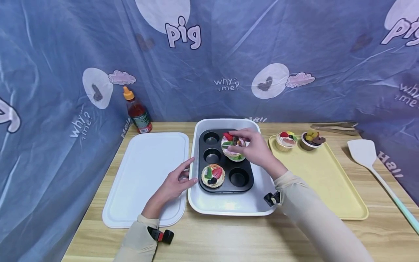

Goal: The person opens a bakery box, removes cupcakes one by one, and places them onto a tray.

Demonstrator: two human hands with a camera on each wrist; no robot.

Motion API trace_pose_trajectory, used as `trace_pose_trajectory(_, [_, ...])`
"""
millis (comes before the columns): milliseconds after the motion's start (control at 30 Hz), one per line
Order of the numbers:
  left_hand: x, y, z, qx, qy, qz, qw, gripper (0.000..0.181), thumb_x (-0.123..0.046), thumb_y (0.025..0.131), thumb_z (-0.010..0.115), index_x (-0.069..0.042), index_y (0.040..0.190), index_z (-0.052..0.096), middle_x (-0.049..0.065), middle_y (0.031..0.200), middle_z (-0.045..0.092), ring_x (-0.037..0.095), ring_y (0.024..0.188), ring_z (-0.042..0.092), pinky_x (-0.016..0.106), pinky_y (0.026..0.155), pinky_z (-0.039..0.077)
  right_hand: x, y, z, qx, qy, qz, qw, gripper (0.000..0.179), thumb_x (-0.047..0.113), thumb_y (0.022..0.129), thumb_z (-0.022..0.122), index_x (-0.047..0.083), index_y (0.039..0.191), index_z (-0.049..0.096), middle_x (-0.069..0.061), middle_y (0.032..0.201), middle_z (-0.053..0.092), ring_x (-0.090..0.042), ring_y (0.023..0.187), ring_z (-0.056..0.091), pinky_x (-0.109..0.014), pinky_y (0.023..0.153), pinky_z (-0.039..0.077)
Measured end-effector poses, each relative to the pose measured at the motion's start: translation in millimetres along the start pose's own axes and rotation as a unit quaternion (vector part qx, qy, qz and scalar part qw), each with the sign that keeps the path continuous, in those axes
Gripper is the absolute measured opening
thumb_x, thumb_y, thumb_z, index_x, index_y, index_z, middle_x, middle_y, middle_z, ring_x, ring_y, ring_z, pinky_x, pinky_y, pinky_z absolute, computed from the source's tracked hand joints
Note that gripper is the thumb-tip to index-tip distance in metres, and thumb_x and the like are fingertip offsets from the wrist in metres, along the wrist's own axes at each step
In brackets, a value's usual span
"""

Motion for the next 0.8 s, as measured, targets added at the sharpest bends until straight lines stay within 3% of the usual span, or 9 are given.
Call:
trace_pose_trajectory(133, [-0.1,-0.4,1.0,-0.002,-0.001,0.000,1.0000,0.075,-0.011,0.095,0.070,-0.018,0.159,0.033,0.022,0.153,0.042,0.035,0.123,0.059,0.035,0.098,0.058,-3.9,-4.1,-12.8,-0.007,0.013,0.006,0.9999,0.047,0.012,0.081,0.084,0.006,0.126,0.071,-0.016,0.124,0.067,-0.029,0.115,0.057,-0.051,0.103,0.051])
trace_pose_trajectory(267, [-0.8,-0.8,1.8,-0.005,-0.004,-0.002,1.0000,0.076,-0.011,0.094,0.071,-0.021,0.159,0.033,0.020,0.154,0.043,0.034,0.123,0.060,0.032,0.097,0.058,-7.5,-9.2,-23.7,-0.018,0.010,0.007,0.9998,0.046,0.010,0.082,0.083,0.004,0.126,0.070,-0.017,0.125,0.067,-0.031,0.117,0.058,-0.053,0.106,0.049])
trace_pose_trajectory(500, [-0.2,-1.2,0.8,0.006,-0.017,0.024,0.9995,0.074,-0.009,0.095,0.069,-0.015,0.159,0.032,0.026,0.153,0.042,0.040,0.126,0.058,0.034,0.099,0.057,-13.4,-21.0,-39.7,-0.027,-0.005,0.021,0.9994,0.047,0.012,0.084,0.082,0.004,0.128,0.069,-0.019,0.131,0.062,-0.034,0.123,0.056,-0.055,0.108,0.048])
trace_pose_trajectory(700, [-0.1,-1.1,0.9,0.006,-0.019,0.021,0.9996,0.073,-0.010,0.095,0.069,-0.013,0.158,0.032,0.026,0.153,0.042,0.040,0.126,0.058,0.034,0.099,0.057,-20.0,-28.6,-51.3,-0.045,-0.024,0.019,0.9985,0.045,0.013,0.083,0.083,0.005,0.126,0.071,-0.015,0.131,0.064,-0.026,0.116,0.057,-0.037,0.097,0.051])
trace_pose_trajectory(800, [0.1,-1.3,1.2,0.005,-0.019,0.020,0.9996,0.073,-0.009,0.095,0.069,-0.013,0.158,0.033,0.026,0.153,0.042,0.040,0.126,0.058,0.034,0.099,0.057,-22.6,-32.3,-57.7,-0.054,-0.029,0.016,0.9980,0.044,0.015,0.084,0.083,0.006,0.126,0.071,-0.013,0.129,0.066,-0.020,0.114,0.056,-0.032,0.097,0.050])
Point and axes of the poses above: each hand's wrist, its own y-axis towards the middle knuckle, its own z-axis out of the palm, x = y × z, the point moved 2 cm from there along y, towards the middle knuckle
